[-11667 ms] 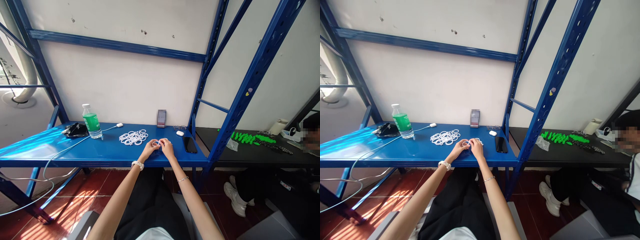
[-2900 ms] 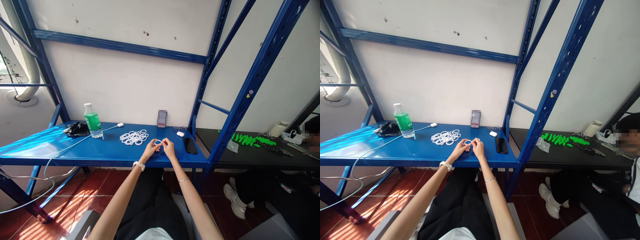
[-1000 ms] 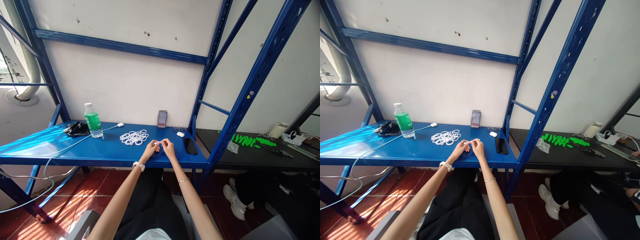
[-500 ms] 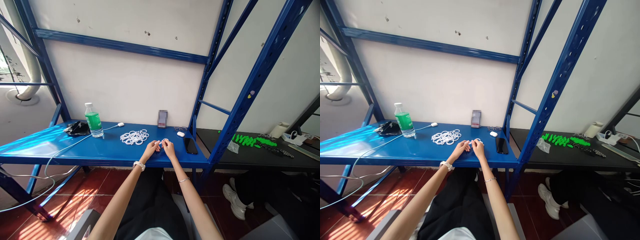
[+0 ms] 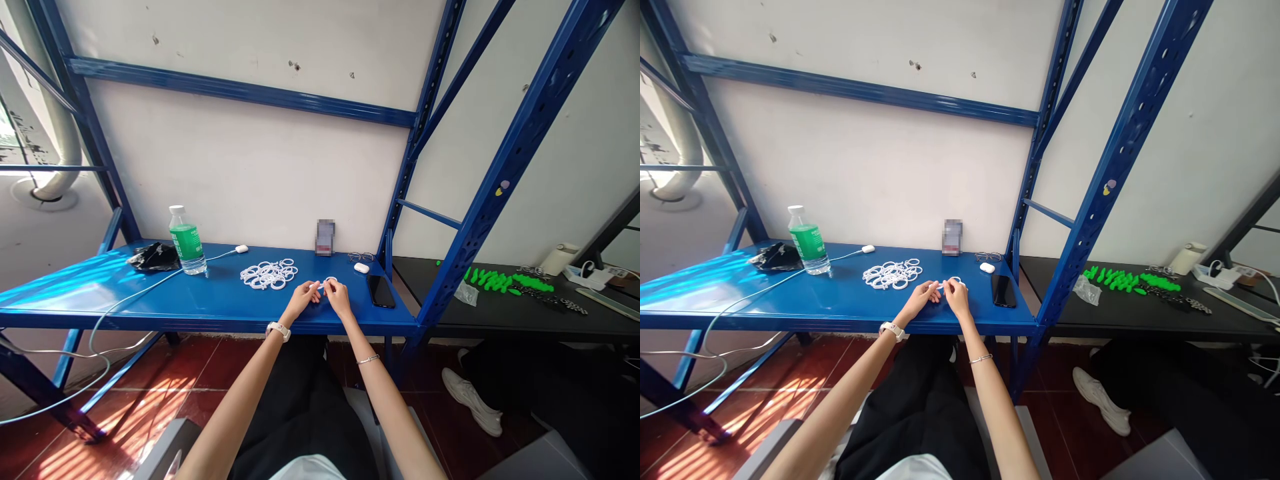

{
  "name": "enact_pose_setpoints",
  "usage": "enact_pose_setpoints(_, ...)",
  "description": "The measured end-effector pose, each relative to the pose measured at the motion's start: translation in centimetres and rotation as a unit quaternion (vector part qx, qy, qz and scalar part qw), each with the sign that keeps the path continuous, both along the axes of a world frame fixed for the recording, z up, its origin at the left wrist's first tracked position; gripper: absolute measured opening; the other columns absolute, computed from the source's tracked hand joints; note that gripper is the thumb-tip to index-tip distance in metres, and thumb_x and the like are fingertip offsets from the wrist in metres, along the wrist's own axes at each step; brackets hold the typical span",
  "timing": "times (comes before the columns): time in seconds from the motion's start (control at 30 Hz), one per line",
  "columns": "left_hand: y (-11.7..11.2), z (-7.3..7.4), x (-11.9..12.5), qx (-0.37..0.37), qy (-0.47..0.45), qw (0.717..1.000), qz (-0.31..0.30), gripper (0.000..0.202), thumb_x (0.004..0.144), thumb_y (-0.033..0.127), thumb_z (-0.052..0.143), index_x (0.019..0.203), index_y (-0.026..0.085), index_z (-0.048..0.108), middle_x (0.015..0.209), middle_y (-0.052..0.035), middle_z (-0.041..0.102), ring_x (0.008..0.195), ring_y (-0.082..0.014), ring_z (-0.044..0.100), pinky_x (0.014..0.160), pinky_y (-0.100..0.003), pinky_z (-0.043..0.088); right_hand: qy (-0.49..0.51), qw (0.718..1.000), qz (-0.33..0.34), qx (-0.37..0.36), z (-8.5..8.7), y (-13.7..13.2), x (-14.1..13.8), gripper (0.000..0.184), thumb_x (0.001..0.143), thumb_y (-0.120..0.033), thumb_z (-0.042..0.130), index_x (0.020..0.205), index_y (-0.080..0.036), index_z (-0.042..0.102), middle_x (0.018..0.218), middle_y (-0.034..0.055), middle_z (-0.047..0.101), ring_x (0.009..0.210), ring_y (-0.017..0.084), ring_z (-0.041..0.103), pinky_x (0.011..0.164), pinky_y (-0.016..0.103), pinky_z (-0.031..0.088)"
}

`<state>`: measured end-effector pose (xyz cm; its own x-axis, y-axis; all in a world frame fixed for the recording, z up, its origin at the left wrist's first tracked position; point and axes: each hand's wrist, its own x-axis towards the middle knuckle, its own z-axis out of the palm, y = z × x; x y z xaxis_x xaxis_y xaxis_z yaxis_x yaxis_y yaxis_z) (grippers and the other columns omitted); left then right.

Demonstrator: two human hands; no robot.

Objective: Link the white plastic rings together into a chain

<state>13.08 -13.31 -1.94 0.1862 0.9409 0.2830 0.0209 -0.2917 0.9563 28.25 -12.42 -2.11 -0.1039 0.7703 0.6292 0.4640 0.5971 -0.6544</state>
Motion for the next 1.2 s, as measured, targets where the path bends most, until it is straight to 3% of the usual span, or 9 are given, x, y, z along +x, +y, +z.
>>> enact_pose_setpoints(0.6,0.24,-0.16,-0.01,0.001,-0.012,1.0,-0.009,0.06,0.077,0.073,0.057,0.085,0.015,0.067,0.065,-0.0032,0.067,0.056,-0.015,0.062,0.059,-0.027,0.05,0.019,1.0,0.003,-0.02,0.21,-0.28,-0.1,0.047,0.095,-0.053,0.041,0.058,-0.024,0.048,0.056,0.0001,0.057,0.054,0.018,0.055,0.057,0.028,0.043)
enact_pose_setpoints(0.97,-0.24,0.13,-0.02,0.001,-0.009,1.0,-0.015,0.06,0.082,0.074,0.048,0.068,0.017,0.059,0.052,-0.0022,0.061,0.041,-0.0113,0.051,0.045,-0.024,0.04,0.008,0.999,0.02,-0.031,0.34,-0.33,-0.17,0.047,0.094,-0.055,0.04,0.058,-0.025,0.047,0.055,-0.0002,0.055,0.053,0.018,0.053,0.056,0.028,0.042)
enact_pose_setpoints(1.2,0.03,-0.05,-0.05,-0.015,-0.04,0.999,-0.003,0.06,0.081,0.076,0.048,0.069,0.018,0.055,0.05,-0.0016,0.06,0.038,-0.0105,0.049,0.043,-0.023,0.037,0.035,0.997,0.072,-0.021,0.45,-0.49,-0.18,0.022,0.089,-0.04,0.049,0.093,-0.024,0.063,0.067,-0.0003,0.063,0.063,0.02,0.062,0.062,0.029,0.05)
